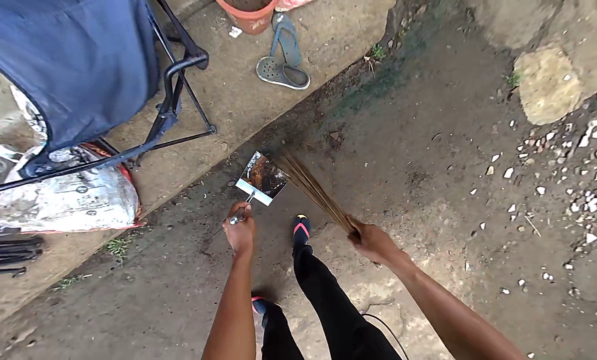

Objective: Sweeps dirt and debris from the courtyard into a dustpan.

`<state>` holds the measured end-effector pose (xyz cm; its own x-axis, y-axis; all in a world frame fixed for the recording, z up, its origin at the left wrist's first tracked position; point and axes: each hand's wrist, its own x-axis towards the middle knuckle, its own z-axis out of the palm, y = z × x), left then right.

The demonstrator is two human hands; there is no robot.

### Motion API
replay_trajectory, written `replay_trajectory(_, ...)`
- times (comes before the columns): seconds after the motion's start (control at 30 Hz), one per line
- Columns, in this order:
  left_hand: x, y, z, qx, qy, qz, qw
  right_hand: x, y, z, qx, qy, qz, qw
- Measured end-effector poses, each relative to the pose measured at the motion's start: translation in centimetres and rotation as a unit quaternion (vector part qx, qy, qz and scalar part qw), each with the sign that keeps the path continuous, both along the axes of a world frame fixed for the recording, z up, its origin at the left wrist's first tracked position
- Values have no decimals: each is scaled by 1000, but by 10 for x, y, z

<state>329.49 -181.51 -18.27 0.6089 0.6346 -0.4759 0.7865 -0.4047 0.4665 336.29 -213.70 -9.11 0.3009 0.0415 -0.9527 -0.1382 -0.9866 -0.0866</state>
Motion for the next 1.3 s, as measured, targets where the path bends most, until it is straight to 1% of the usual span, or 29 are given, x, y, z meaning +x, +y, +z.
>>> replay_trajectory(0.07, -13, 4, 7, -13, -25, 9, 1000, 9, -5, 24, -18, -20, 11, 1000)
replay_trajectory(0.13, -29, 5, 15, -15, -40, 17, 999, 29, 3, 21, -25, -45, 40, 998)
replay_trajectory(0.2, -47, 6, 19, -11, -45, 41, 998, 51, 24, -4, -17, -59, 67, 996)
replay_trajectory(0.27, -68, 3, 17, 1, -41, 67, 997, 58, 47, -49, -18, -68, 97, 993)
replay_trajectory(0.33, -84, -2, 11, 12, -22, 80, 996, 44, 62, -94, 1, -53, 122, 991)
replay_trajectory(0.37, -89, -3, 8, 15, -8, 82, 996, 31, 65, -107, 21, -29, 117, 992)
replay_trajectory(0.4, -93, -4, 4, 17, 7, 86, 996, 17, 65, -108, 35, 3, 111, 993)
replay_trajectory(0.43, -97, -4, 1, 18, 21, 92, 995, 2, 61, -100, 45, 30, 103, 993)
replay_trajectory(0.47, -98, -3, -1, 17, 33, 100, 994, -12, 54, -81, 53, 44, 91, 993)
replay_trajectory(0.53, -99, 3, -3, 15, 49, 111, 992, -29, 37, -31, 54, 51, 80, 994)
replay_trajectory(0.6, -103, 10, -3, 10, 58, 116, 992, -33, 32, 13, 36, 43, 94, 994)
replay_trajectory(0.63, -106, 13, -1, 3, 61, 117, 991, -30, 36, 23, 28, 33, 102, 994)
replay_trajectory(0.67, -111, 15, 1, -5, 65, 118, 991, -25, 45, 23, 20, 23, 111, 993)
replay_trajectory(0.7, -117, 16, 2, -11, 70, 117, 991, -21, 58, 13, 12, 13, 120, 993)
replay_trajectory(0.77, -127, 16, 1, -21, 79, 107, 991, -21, 84, -28, 4, -10, 138, 990)
replay_trajectory(0.83, -134, 15, 2, -32, 82, 95, 992, -43, 100, -72, 14, -17, 155, 988)
replay_trajectory(0.87, -137, 16, 2, -36, 78, 91, 992, -60, 103, -82, 29, -1, 155, 987)
replay_trajectory(0.9, -142, 18, 2, -41, 75, 88, 992, -80, 101, -83, 43, 24, 149, 988)
replay_trajectory(0.97, -157, 23, 3, -51, 60, 87, 993, -118, 87, -54, 56, 38, 123, 990)
replay_trajectory(1.07, -199, 33, 12, -56, 9, 101, 993, -153, 51, 1, 54, -9, 68, 996)
replay_trajectory(1.13, -233, 38, 20, -49, -31, 98, 994, -160, 38, 14, 35, -52, 69, 996)
replay_trajectory(1.17, -248, 41, 22, -46, -41, 94, 994, -156, 37, 10, 16, -70, 75, 995)
replay_trajectory(1.2, -262, 42, 24, -42, -43, 88, 994, -151, 38, -1, 0, -92, 74, 993)
replay_trajectory(1.3, -291, 46, 26, -45, -27, 73, 996, -144, 54, -65, -41, -156, 37, 986)
